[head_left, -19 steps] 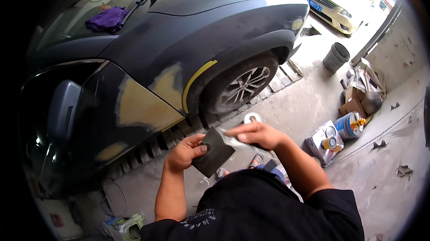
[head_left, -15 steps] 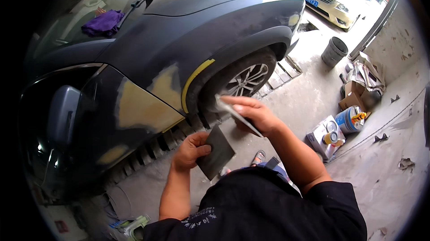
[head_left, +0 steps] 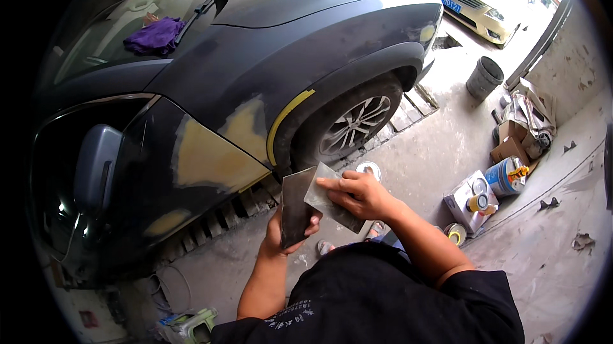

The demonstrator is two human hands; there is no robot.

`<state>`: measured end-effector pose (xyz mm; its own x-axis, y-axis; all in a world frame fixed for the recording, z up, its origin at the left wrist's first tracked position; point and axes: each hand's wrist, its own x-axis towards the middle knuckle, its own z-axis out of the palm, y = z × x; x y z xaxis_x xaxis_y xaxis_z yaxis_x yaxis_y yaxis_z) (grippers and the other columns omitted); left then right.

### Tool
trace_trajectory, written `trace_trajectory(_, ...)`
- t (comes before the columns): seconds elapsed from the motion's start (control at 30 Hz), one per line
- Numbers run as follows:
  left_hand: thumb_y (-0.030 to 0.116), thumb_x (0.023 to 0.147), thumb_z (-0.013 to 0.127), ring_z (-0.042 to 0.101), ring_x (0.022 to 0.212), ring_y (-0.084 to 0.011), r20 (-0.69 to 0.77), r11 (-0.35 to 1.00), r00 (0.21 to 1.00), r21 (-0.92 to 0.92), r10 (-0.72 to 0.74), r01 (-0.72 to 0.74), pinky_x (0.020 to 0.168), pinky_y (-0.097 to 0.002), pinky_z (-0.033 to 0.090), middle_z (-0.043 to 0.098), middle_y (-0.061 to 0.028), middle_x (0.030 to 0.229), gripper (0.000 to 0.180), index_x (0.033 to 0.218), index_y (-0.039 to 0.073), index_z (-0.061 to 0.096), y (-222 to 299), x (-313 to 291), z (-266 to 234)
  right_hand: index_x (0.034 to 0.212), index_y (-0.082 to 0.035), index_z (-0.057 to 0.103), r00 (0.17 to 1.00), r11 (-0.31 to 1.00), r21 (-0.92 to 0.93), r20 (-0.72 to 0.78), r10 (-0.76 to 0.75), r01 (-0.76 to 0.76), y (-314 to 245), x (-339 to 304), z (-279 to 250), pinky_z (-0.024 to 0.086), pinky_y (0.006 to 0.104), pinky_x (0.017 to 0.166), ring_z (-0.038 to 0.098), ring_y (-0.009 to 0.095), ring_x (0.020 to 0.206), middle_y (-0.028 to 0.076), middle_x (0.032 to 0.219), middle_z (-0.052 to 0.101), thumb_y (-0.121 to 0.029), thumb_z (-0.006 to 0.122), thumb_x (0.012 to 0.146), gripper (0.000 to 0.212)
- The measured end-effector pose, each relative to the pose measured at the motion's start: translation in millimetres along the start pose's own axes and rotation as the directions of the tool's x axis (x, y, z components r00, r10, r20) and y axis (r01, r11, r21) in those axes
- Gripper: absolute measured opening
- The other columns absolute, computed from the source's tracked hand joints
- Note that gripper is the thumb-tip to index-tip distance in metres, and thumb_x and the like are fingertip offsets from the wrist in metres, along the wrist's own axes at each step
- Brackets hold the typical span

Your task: The person applies a yellowish body filler to the front fender of a dark-colored car using a metal spreader, smoothing the material over the surface. The person then uses a sanding block to sand the filler area, leveling the surface.

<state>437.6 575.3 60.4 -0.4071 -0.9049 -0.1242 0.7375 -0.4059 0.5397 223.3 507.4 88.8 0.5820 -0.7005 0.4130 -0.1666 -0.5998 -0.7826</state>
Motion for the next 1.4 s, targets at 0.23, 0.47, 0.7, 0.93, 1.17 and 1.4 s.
trace_trajectory(0.23,0.047,0.099,0.032,0.055,0.078,-0.0222,0.031,0.993,0.993,0.034,-0.114,0.113,0.054,-0.0329,0.044,0.058,-0.0123,0.104,0.049,0.126,0.01,0.05,13,-3,-7,0.113,-0.025,0.068,0.956,0.933,-0.245,0.193,-0.22,0.264,-16,34,-23,0.043,0.0363,0.046,0.051,0.024,0.051,0.006,0.066,0.047,-0.019,0.07,0.077,0.036)
trace_trajectory(0.47,0.048,0.099,0.029,0.057,0.08,-0.0231,-0.247,0.981,0.954,0.049,-0.172,0.189,0.056,-0.0347,0.046,0.059,-0.014,0.102,0.052,0.127,0.008,0.047,14,6,11,0.114,-0.034,0.065,0.86,0.876,-0.279,0.446,-0.246,0.395,-36,42,-22,0.048,0.0395,0.049,0.059,0.027,0.055,0.005,0.073,0.054,-0.029,0.061,0.082,0.033)
trace_trajectory(0.7,0.045,0.102,0.028,0.061,0.082,-0.024,-0.123,0.974,0.969,-0.102,-0.215,0.203,0.068,-0.0362,0.049,0.063,-0.013,0.103,0.052,0.121,0.003,0.052,17,15,8,0.114,-0.034,0.066,0.873,0.863,-0.337,0.441,-0.209,0.377,-32,44,-25,0.047,0.0352,0.046,0.057,0.024,0.05,0.003,0.073,0.055,-0.023,0.065,0.079,0.037)
trace_trajectory(0.93,0.038,0.102,0.034,0.061,0.105,-0.0257,0.332,0.943,0.93,-0.227,-0.16,0.244,0.09,-0.0367,0.049,0.06,-0.0149,0.12,0.048,0.13,0.002,0.048,16,21,4,0.113,-0.031,0.065,0.853,0.837,-0.471,0.521,0.01,0.278,-42,54,-40,0.052,0.0358,0.054,0.065,0.024,0.064,0.004,0.086,0.063,-0.036,0.059,0.084,0.03)
trace_trajectory(1.17,0.037,0.102,0.034,0.062,0.103,-0.0235,0.275,0.967,0.953,-0.177,-0.128,0.181,0.09,-0.0354,0.05,0.061,-0.0133,0.117,0.046,0.127,0.003,0.052,19,17,9,0.114,-0.03,0.066,0.875,0.853,-0.471,0.483,0.038,0.223,-37,53,-44,0.051,0.0371,0.054,0.065,0.025,0.066,0.004,0.081,0.063,-0.033,0.063,0.081,0.033)
trace_trajectory(1.4,0.032,0.101,0.032,0.061,0.094,-0.0274,0.024,0.975,0.987,-0.159,-0.156,0.158,0.08,-0.0383,0.051,0.061,-0.0147,0.112,0.042,0.127,0.004,0.05,21,23,16,0.113,-0.032,0.065,0.887,0.886,-0.389,0.459,-0.049,0.25,-42,46,-32,0.052,0.0374,0.056,0.065,0.026,0.065,0.005,0.081,0.063,-0.034,0.061,0.083,0.031)
